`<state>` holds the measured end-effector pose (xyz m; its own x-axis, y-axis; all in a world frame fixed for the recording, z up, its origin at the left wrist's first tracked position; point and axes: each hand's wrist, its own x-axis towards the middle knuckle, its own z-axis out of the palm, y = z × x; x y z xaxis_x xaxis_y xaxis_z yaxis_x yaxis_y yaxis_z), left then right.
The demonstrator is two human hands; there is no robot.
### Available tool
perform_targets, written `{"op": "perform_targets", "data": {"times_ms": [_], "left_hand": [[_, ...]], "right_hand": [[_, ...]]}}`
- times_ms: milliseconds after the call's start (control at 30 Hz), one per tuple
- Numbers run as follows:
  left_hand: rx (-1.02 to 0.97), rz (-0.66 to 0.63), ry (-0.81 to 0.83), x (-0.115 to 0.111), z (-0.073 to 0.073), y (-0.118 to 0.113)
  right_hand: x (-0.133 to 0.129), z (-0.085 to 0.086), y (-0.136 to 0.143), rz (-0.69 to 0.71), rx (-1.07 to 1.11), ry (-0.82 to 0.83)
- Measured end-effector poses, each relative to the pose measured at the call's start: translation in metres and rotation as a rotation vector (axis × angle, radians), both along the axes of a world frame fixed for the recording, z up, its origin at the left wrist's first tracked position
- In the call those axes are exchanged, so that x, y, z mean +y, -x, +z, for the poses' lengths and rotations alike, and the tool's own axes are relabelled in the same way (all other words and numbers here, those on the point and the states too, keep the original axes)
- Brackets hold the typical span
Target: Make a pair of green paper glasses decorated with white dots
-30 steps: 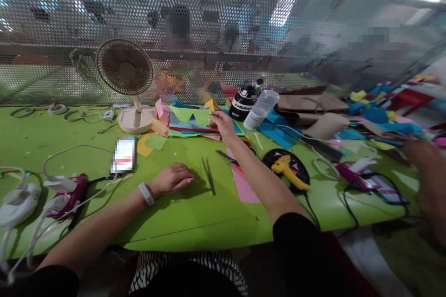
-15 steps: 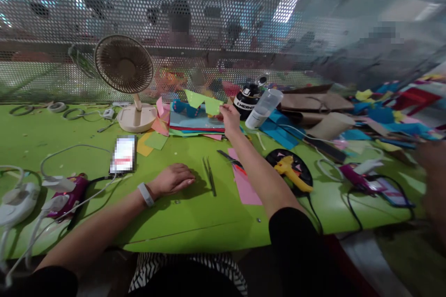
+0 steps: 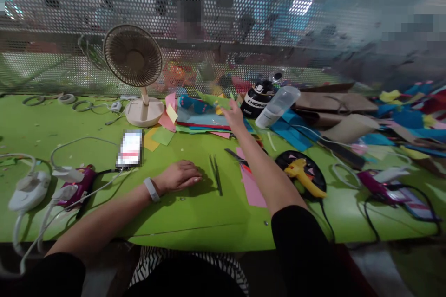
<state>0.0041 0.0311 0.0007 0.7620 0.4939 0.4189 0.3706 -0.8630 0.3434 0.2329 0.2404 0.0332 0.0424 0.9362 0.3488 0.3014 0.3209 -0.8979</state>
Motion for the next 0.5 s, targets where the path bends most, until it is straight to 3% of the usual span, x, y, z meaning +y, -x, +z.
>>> {"op": "perform_targets", "data": {"times_ms": [100, 300, 500], "left_hand": [[-0.003, -0.01, -0.007, 0.0, -0.001, 0.0], [-0.011, -0.015, -0.06, -0.001, -0.002, 0.0], [-0.008, -0.01, -0.065, -0.002, -0.002, -0.001]], "right_hand": [[-0.017, -0.01, 0.025, 0.003, -0.205, -0.044], [-0.051, -0.009, 0.082, 0.218, -0.673, -0.104], [-0.061, 0.0, 0.08, 0.186, -1.033, -0.095]]}}
